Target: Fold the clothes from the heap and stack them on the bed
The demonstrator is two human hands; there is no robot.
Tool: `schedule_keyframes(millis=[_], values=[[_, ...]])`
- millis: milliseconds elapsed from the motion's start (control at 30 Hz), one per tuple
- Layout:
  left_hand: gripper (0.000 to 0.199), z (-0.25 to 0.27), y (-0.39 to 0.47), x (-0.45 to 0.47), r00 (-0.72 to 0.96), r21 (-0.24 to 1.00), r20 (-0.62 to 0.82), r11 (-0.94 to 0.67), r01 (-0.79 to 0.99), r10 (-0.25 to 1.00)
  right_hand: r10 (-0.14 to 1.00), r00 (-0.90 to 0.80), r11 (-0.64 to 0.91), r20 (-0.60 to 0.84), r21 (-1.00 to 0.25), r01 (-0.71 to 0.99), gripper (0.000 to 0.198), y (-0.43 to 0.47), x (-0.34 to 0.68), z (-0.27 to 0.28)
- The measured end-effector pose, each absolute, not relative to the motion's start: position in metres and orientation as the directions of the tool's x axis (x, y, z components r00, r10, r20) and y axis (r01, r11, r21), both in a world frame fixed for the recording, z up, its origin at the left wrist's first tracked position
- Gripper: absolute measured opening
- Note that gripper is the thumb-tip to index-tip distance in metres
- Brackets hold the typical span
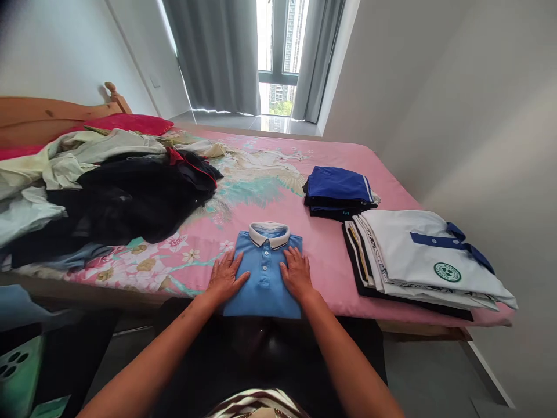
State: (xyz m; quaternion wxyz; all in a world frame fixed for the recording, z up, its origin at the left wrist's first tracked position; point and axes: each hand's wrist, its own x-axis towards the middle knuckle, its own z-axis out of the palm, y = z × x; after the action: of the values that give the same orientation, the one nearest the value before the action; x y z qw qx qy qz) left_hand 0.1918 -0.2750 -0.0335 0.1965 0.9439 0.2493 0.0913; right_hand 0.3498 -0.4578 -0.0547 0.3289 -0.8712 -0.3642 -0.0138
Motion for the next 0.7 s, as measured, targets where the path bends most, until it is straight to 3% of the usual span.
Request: schedule_keyframes(millis=[67,133,200,267,333,400,467,567,700], values=[[0.062,-0.033,-0.279,0.175,0.802,0.54,0.18,-0.739,0.403,0.569,0.487,0.807,-0.465,0.333,-0.684,0.562,0.049,-0.468,0.352,-0.054],[0.05,-0.038,-0.294,0.149,0.702,0.712,0.222,-0.605,0.357,0.676,0.305,0.916,-0.377,0.26,-0.85,0.367,0.052,-0.486,0.348,-0.051],[0.039,-0.05,-0.315,0.119,0.651,0.87,0.08,-0.372,0.324,0.754,0.199,0.979,-0.253,0.047,-0.962,0.098,0.055,-0.509,0.333,-0.05],[0.043,-0.067,-0.338,0.091,0.664,0.931,-0.215,-0.056,0.362,0.716,0.203,0.969,-0.172,-0.14,-0.979,-0.105,0.055,-0.533,0.309,-0.052],[0.049,-0.084,-0.357,0.074,0.665,0.876,-0.475,0.232,0.424,0.577,0.262,0.93,-0.201,-0.257,-0.957,-0.208,0.054,-0.553,0.283,-0.056],[0.053,-0.094,-0.369,0.071,0.64,0.782,-0.617,0.448,0.433,0.458,0.31,0.875,-0.289,-0.372,-0.914,-0.286,0.053,-0.565,0.263,-0.059],[0.055,-0.092,-0.376,0.082,0.647,0.712,-0.658,0.597,0.37,0.385,0.331,0.804,-0.331,-0.494,-0.859,-0.392,0.053,-0.567,0.253,-0.06],[0.043,-0.077,-0.384,0.112,0.687,0.649,-0.633,0.728,0.221,0.356,0.404,0.673,-0.216,-0.62,-0.779,-0.588,0.052,-0.556,0.252,-0.057],[0.028,-0.061,-0.397,0.141,0.71,0.568,-0.623,0.814,0.122,0.329,0.42,0.679,-0.033,-0.602,-0.758,-0.651,0.05,-0.537,0.251,-0.049]])
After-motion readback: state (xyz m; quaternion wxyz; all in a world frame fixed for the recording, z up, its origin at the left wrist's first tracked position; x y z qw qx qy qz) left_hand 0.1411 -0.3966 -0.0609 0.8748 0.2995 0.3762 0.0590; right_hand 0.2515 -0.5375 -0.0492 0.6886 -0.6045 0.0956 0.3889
